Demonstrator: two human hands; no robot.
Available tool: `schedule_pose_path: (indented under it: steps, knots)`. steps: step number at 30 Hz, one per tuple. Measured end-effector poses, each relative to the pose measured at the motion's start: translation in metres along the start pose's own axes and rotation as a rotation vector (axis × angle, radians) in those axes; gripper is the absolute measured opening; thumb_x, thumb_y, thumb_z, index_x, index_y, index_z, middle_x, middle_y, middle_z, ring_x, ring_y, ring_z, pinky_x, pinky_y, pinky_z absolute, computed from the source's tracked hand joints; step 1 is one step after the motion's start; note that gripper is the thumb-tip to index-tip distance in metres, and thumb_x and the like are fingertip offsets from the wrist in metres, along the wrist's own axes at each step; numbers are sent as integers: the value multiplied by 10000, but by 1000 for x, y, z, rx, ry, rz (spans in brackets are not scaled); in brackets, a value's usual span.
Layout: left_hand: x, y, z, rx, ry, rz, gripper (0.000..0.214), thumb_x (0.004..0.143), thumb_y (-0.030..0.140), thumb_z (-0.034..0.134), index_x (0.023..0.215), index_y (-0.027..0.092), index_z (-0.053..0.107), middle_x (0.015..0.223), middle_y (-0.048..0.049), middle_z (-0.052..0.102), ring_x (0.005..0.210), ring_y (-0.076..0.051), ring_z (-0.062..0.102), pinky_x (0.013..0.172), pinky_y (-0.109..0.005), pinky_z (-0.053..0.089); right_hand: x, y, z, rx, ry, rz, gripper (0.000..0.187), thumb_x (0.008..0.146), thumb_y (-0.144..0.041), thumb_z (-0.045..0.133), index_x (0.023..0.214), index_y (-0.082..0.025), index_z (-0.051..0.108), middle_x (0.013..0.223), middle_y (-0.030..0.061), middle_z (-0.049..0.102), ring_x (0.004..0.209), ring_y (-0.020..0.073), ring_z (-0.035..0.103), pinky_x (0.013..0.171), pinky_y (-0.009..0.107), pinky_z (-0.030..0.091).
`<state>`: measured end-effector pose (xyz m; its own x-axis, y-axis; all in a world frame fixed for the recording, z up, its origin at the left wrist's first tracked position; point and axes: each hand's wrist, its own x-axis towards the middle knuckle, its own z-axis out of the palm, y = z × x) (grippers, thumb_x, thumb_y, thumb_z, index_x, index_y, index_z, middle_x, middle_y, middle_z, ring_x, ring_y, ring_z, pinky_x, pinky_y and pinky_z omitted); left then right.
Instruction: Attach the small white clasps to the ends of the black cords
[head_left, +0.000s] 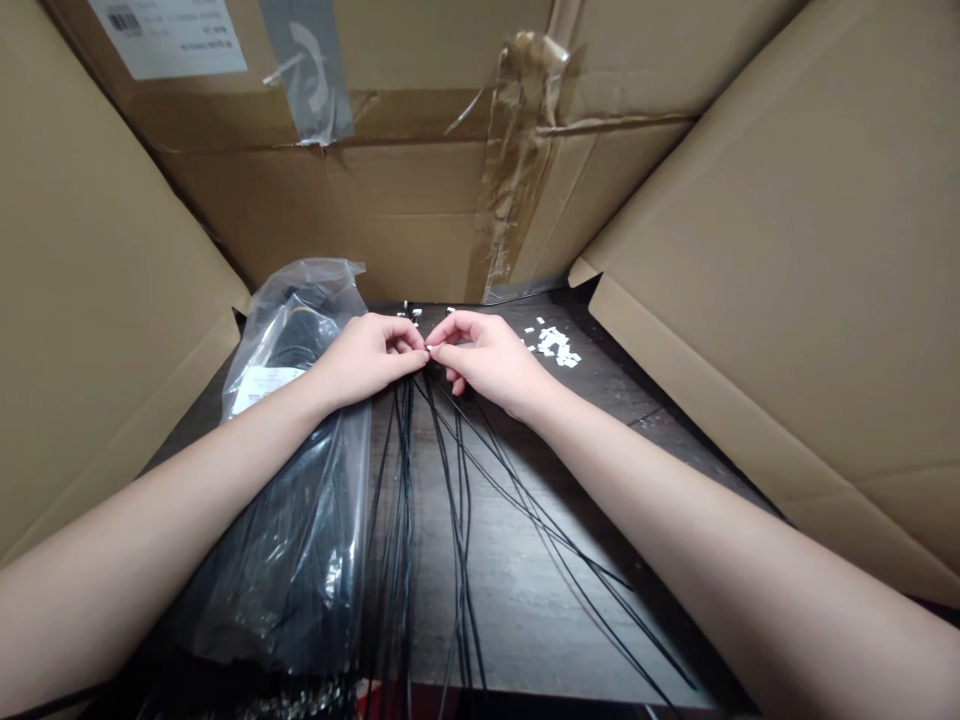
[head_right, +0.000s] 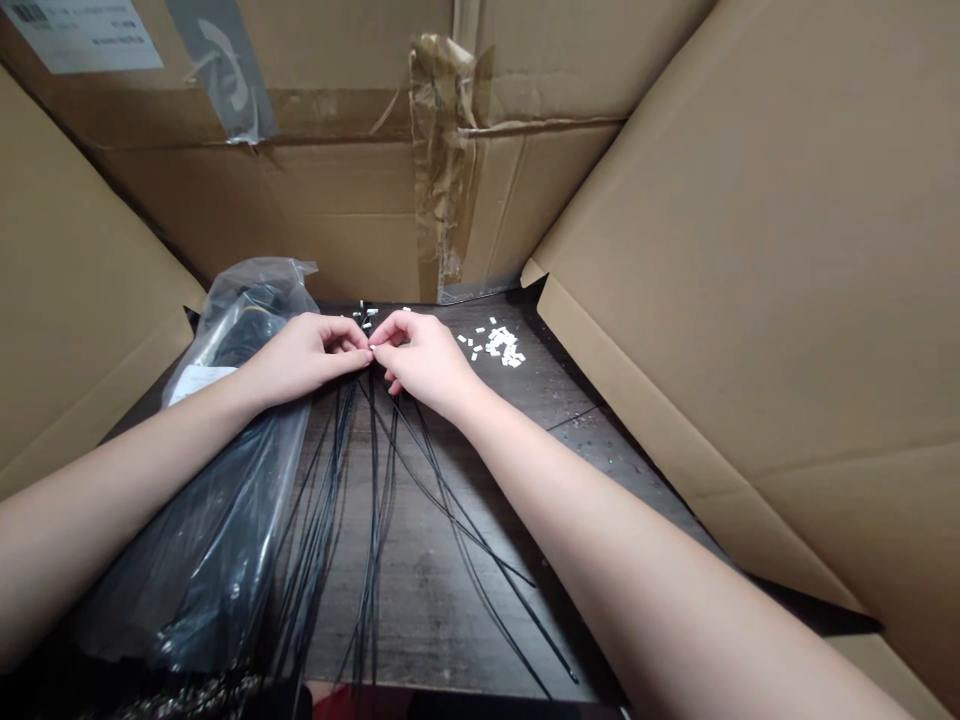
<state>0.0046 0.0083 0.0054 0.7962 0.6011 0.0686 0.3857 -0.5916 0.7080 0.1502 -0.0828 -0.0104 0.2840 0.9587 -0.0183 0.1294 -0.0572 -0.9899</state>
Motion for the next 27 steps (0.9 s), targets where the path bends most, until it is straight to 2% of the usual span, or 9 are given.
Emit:
schedule_pose_path:
  steps: [17,27]
  knots:
    - [1,3,0,132,-8,51,254,798,377,598,799,151,714,724,-21,691,678,-145,596,641,-247,402,0,3,0,-74,18,-25,113,778,-60,582,747,-168,597,599,-39,550,450,63,527,368,156,463]
    - [-1,5,2,149,3,49,204,791,316,601,788,143,709,711,-19,692,639,-129,579,628,-242,390,-1,3,1,-85,19,-35,121,766,-45,571,749,-163,593,646,-24,558,475,70,544,362,166,476]
